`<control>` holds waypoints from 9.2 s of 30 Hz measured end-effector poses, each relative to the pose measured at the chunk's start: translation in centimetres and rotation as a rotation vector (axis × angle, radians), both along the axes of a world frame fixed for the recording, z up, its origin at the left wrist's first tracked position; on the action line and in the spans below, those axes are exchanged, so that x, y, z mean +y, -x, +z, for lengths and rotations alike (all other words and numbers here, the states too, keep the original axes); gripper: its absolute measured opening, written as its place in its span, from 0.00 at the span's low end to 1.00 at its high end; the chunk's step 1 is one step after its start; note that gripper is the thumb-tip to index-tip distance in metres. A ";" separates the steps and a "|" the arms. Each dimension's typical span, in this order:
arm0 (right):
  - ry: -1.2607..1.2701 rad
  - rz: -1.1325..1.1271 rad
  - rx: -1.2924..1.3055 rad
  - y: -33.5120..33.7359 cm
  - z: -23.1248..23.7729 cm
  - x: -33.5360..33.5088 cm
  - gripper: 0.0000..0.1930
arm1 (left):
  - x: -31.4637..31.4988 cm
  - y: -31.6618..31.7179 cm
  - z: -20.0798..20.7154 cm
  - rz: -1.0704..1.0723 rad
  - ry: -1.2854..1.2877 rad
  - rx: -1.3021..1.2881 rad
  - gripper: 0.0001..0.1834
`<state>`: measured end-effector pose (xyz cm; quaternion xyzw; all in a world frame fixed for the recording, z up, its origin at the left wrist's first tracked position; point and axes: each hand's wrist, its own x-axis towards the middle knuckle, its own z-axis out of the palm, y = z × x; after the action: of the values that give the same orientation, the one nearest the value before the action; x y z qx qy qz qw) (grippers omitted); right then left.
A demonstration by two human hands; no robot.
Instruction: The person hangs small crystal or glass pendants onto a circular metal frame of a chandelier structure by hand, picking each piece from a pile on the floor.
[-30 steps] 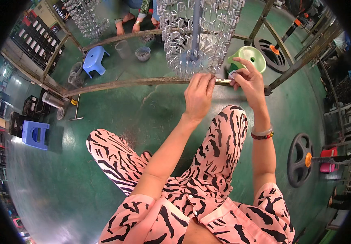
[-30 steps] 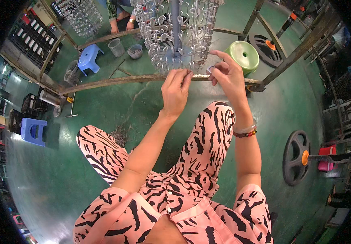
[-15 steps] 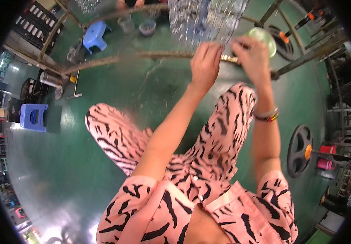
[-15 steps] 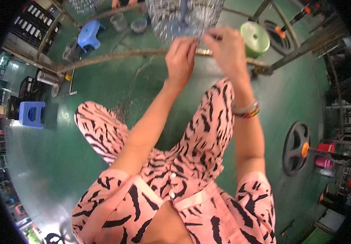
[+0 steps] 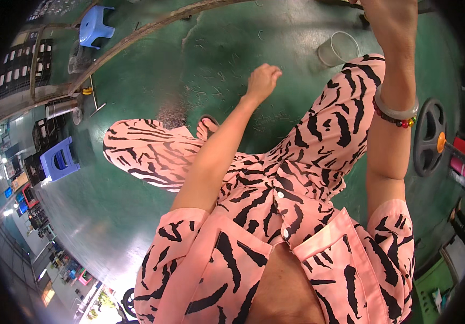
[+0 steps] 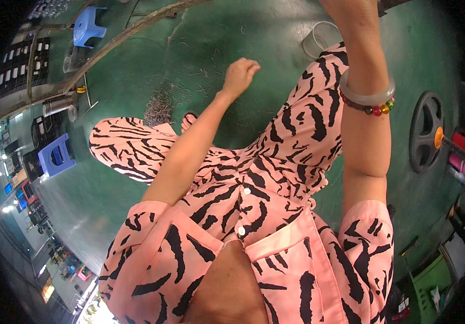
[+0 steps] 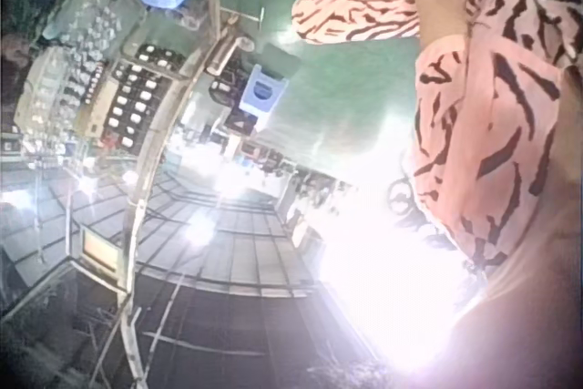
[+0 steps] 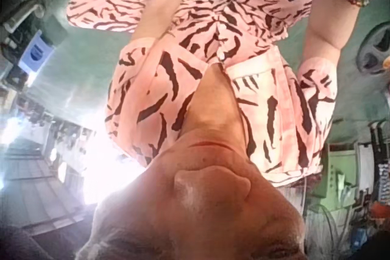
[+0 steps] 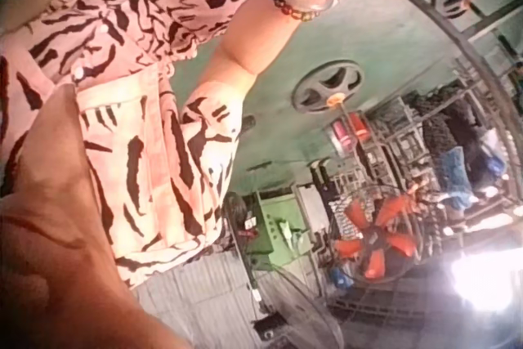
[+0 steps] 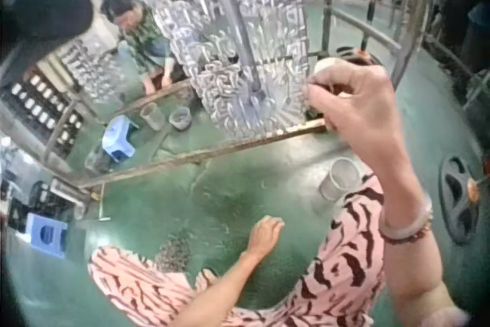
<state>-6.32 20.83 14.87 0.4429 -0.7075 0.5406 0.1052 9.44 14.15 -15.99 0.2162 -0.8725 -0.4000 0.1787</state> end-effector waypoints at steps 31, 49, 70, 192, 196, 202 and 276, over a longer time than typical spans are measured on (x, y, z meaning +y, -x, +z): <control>-0.485 0.477 -0.932 -2.5 -9.3 1.1 0.13 | -3.0 -2.1 17.1 -0.051 -0.735 0.183 0.06; -0.214 0.055 -0.782 -6.3 -12.0 2.3 0.08 | 0.8 -0.5 12.9 0.114 -0.205 0.439 0.05; -0.008 0.112 -0.864 -4.0 -9.9 -0.9 0.09 | -11.8 -11.9 -2.2 0.523 -0.135 -0.246 0.09; -0.346 0.587 -0.123 8.4 2.2 -2.2 0.12 | -2.9 8.5 28.2 -0.065 -0.923 0.621 0.07; -0.352 0.612 -0.119 8.6 2.2 -2.2 0.12 | -3.1 8.3 27.4 -0.076 -0.888 0.573 0.06; -0.384 0.614 -0.037 8.6 2.4 -1.8 0.12 | -2.8 8.3 28.1 -0.078 -0.797 0.543 0.06; -0.264 -0.301 0.011 4.8 -8.0 -4.6 0.07 | -12.1 -6.9 -5.3 0.584 0.053 -0.181 0.08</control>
<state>-11.10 16.22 6.89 0.3448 -0.8299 0.4188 0.1299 16.38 2.01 -21.31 0.4881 -0.7959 -0.2879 0.2131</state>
